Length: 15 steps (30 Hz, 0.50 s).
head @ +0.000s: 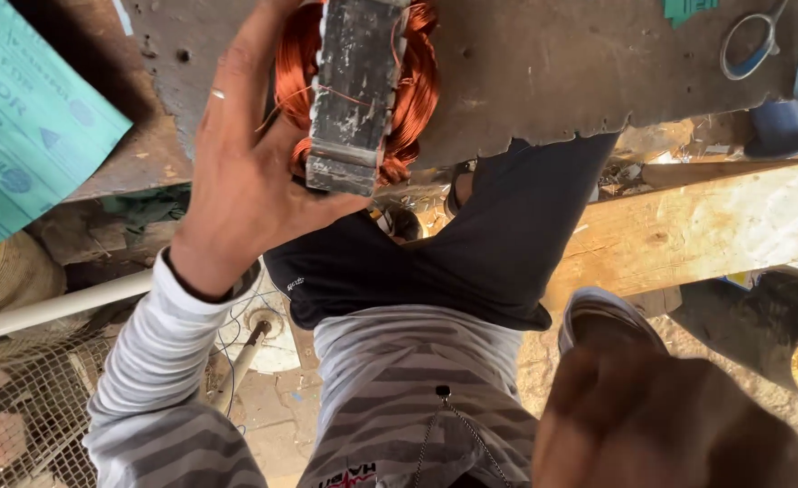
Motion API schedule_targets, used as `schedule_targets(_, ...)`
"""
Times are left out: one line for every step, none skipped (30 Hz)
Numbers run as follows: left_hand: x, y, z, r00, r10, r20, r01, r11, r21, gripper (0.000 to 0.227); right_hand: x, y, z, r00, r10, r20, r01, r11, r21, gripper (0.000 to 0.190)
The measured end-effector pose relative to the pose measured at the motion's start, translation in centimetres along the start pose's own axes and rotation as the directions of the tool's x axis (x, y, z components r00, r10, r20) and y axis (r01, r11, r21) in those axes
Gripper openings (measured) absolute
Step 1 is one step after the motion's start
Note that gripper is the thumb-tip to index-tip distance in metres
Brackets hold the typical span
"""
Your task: The person winds enameled copper wire by hand around a metal core held on the workbench, pulling loops of wire tight and turning the core as they wrap. They continue winding successive loops and adjust the wire bundle around the core throughout the clip.
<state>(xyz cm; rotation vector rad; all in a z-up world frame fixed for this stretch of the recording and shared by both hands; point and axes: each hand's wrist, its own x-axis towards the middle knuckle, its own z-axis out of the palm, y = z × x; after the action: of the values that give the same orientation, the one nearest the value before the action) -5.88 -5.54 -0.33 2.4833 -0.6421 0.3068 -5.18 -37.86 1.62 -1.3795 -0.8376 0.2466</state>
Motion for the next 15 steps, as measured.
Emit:
schedule_targets(0.2,0.0,-0.2,0.999,0.039,-0.032,-0.042,0.996,-0.078,0.07,-0.2,-0.2,0.2,0.999,0.006,-0.048,-0.011,0.995,-0.102,0.034)
schedule_targets(0.3,-0.6,-0.4,0.999,0.039,-0.034,-0.042,0.996,-0.078,0.07,-0.2,-0.4,0.4,0.999,0.006,-0.046,-0.011,0.995,-0.103,0.034)
schedule_targets(0.4,-1.2,-0.6,0.998,0.058,-0.012,-0.059,0.996,-0.07,0.063,-0.3,-0.5,0.5,0.996,0.008,-0.09,-0.026,0.979,-0.201,0.03)
schedule_targets(0.5,-1.8,-0.7,0.997,0.078,0.011,-0.077,0.995,-0.065,0.056,-0.4,-0.6,0.7,0.991,0.008,-0.136,-0.048,0.954,-0.296,0.027)
schedule_targets(0.8,-1.6,-0.9,0.997,0.078,0.009,-0.078,0.995,-0.069,0.056,-0.4,-0.7,1.0,0.991,0.01,-0.136,-0.05,0.953,-0.299,0.027)
schedule_targets(0.9,-1.4,-1.2,0.997,0.071,0.019,-0.069,0.995,-0.069,0.064,-0.3,-0.7,1.3,0.983,0.004,-0.182,-0.075,0.919,-0.386,0.023)
schedule_targets(1.1,-1.3,-1.6,0.998,0.063,0.028,-0.061,0.996,-0.068,0.073,-0.3,-0.7,1.7,0.974,-0.005,-0.226,-0.104,0.878,-0.468,0.02)
schedule_targets(1.0,-1.1,-1.7,0.998,0.058,0.029,-0.056,0.996,-0.066,0.073,0.0,-0.6,2.2,0.975,-0.004,-0.223,-0.102,0.88,-0.464,0.02)
schedule_targets(0.8,-1.0,-1.7,0.999,0.034,0.034,-0.032,0.998,-0.061,0.073,0.2,-0.5,2.7,0.965,-0.018,-0.263,-0.131,0.832,-0.539,0.016)
schedule_targets(0.8,-0.9,-1.7,0.999,0.016,0.035,-0.014,0.998,-0.058,0.074,0.5,-0.5,3.0,0.953,-0.039,-0.301,-0.162,0.773,-0.613,0.013)
schedule_targets(0.9,-0.9,-1.7,0.999,0.017,0.031,-0.015,0.998,-0.057,0.074,2.1,0.3,3.2,0.953,-0.042,-0.299,-0.159,0.772,-0.615,0.013)
schedule_targets(0.9,-0.9,-1.7,0.999,0.009,0.034,-0.007,0.998,-0.057,0.077,3.6,1.1,3.5,0.962,-0.122,-0.243,-0.082,0.722,-0.687,0.016)
schedule_targets(0.9,-0.8,-1.8,0.999,0.001,0.036,0.001,0.998,-0.057,0.081,5.2,1.9,3.7,0.964,-0.197,-0.179,-0.004,0.661,-0.75,0.02)
schedule_targets(0.9,-0.9,-1.8,0.999,-0.001,0.035,0.003,0.998,-0.055,0.081,5.2,2.6,3.8,0.964,-0.197,-0.177,-0.002,0.662,-0.749,0.02)
schedule_targets(0.8,-1.0,-1.7,0.999,0.004,0.037,-0.002,0.999,-0.045,0.083,5.2,3.3,3.8,0.965,-0.233,-0.116,0.048,0.598,-0.8,0.015)
